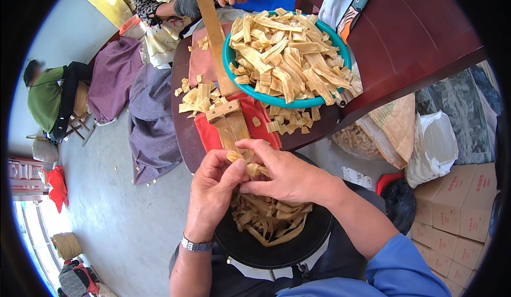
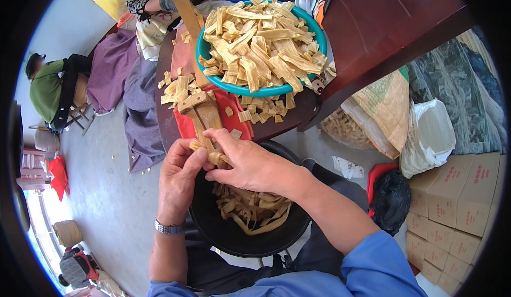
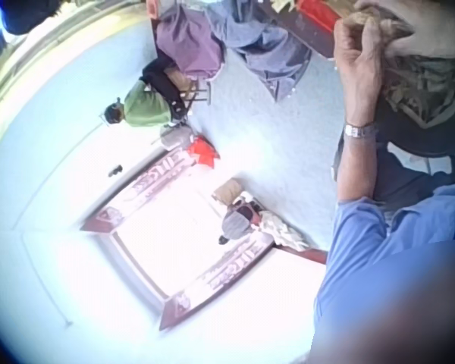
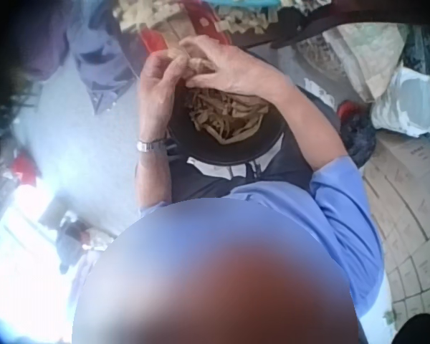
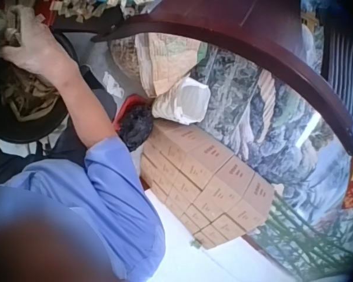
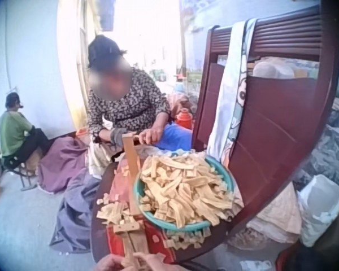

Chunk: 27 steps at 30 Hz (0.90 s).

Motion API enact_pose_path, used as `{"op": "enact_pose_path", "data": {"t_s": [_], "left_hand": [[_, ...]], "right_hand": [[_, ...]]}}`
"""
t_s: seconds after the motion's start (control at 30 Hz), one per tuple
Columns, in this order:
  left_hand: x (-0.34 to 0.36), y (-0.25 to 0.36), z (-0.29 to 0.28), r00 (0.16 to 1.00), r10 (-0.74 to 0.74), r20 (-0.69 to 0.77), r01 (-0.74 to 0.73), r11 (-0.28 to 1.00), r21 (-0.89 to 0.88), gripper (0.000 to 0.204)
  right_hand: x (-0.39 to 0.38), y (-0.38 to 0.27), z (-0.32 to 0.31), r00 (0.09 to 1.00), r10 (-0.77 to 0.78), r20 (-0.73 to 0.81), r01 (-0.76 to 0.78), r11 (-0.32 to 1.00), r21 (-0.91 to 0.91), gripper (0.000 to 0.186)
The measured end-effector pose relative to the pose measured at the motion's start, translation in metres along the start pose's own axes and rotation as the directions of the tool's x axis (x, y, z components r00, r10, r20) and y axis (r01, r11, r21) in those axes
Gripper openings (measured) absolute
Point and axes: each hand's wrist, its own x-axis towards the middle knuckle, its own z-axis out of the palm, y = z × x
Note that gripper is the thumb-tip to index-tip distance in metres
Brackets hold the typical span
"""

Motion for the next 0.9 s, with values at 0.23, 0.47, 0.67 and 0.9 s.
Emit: {"op": "enact_pose_path", "data": {"t_s": [0.23,0.47,0.67,0.9], "left_hand": [[-0.002,-0.003,-0.008,0.995,0.088,-0.052,-0.092,0.992,-0.084,0.020],[-0.025,-0.002,0.006,0.977,0.049,0.205,-0.035,0.997,-0.072,0.035],[-0.043,-0.010,0.012,0.919,0.141,0.369,-0.010,0.942,-0.336,0.033],[-0.044,-0.021,0.028,0.982,0.106,0.158,-0.052,0.948,-0.314,0.024]], "right_hand": [[-0.014,-0.006,0.001,0.999,-0.010,-0.038,0.010,1.000,0.001,0.043],[-0.031,-0.024,0.003,0.981,0.119,0.152,-0.164,0.928,0.334,0.044],[-0.058,-0.024,0.009,0.942,0.133,0.309,-0.268,0.850,0.454,0.060],[-0.069,-0.015,0.016,1.000,-0.005,-0.022,-0.001,0.965,-0.261,0.043]]}}
